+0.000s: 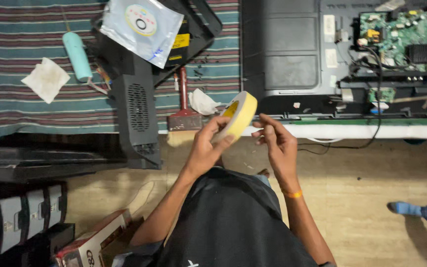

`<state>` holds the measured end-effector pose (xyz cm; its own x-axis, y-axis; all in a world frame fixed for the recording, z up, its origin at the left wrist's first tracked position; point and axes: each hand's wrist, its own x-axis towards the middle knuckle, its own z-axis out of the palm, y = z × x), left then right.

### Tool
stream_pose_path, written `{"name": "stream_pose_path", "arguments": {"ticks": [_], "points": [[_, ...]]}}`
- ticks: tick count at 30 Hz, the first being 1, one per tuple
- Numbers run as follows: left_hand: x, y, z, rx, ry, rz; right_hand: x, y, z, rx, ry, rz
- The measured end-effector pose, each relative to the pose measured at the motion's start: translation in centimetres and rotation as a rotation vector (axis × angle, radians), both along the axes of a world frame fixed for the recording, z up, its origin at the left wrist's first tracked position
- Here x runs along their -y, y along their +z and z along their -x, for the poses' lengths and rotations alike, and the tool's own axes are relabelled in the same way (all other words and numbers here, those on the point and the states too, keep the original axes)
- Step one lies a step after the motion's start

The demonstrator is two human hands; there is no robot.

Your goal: The person works on the back of a disassembled television, using a screwdriver to adjust internal components, a brush to clean dust, and masking tape to secure parts. The person also handles a circuit board and aligns it within the chassis.

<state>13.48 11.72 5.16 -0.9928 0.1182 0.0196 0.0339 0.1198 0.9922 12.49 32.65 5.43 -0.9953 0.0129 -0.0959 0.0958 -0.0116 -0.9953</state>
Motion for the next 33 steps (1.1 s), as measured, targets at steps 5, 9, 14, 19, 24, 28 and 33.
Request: {"name": "stream_pose_path", "arguments": {"ticks": [5,9,14,19,24,28,33], "points": [[-4.7,0.6,-1.5,-0.359,-0.305,0.176,-4.5,2.5,-3.3,0.108,0.022,0.270],[-8.9,0.6,-2.8,-0.220,-0.256,0.064,-8.2,2.7,-5.6,0.041,-0.028,0.155],[-14.2,0.5,-3.4,0.130,-0.228,-0.355,-12.4,0.8,-8.2,-0.275,0.034,-0.298],[-19.1,0.7,-4.5,0.354,-0.273,-0.563,-15.3,-1.4,-11.0,-0.353,0.068,-0.456],[-23.4,0.3,-6.7,0.177,-0.245,-0.431,-19.4,-1.0,-13.5,-0.261,-0.092,-0.260],[-27.3,-0.5,-9.9,0.230,-0.266,-0.579,-22.7,0.4,-14.7,-0.205,-0.094,-0.333],[-27.7,0.0,-12.5,0.187,-0.170,0.158,-28.3,1.4,-16.2,-0.270,0.074,-0.658]]}}
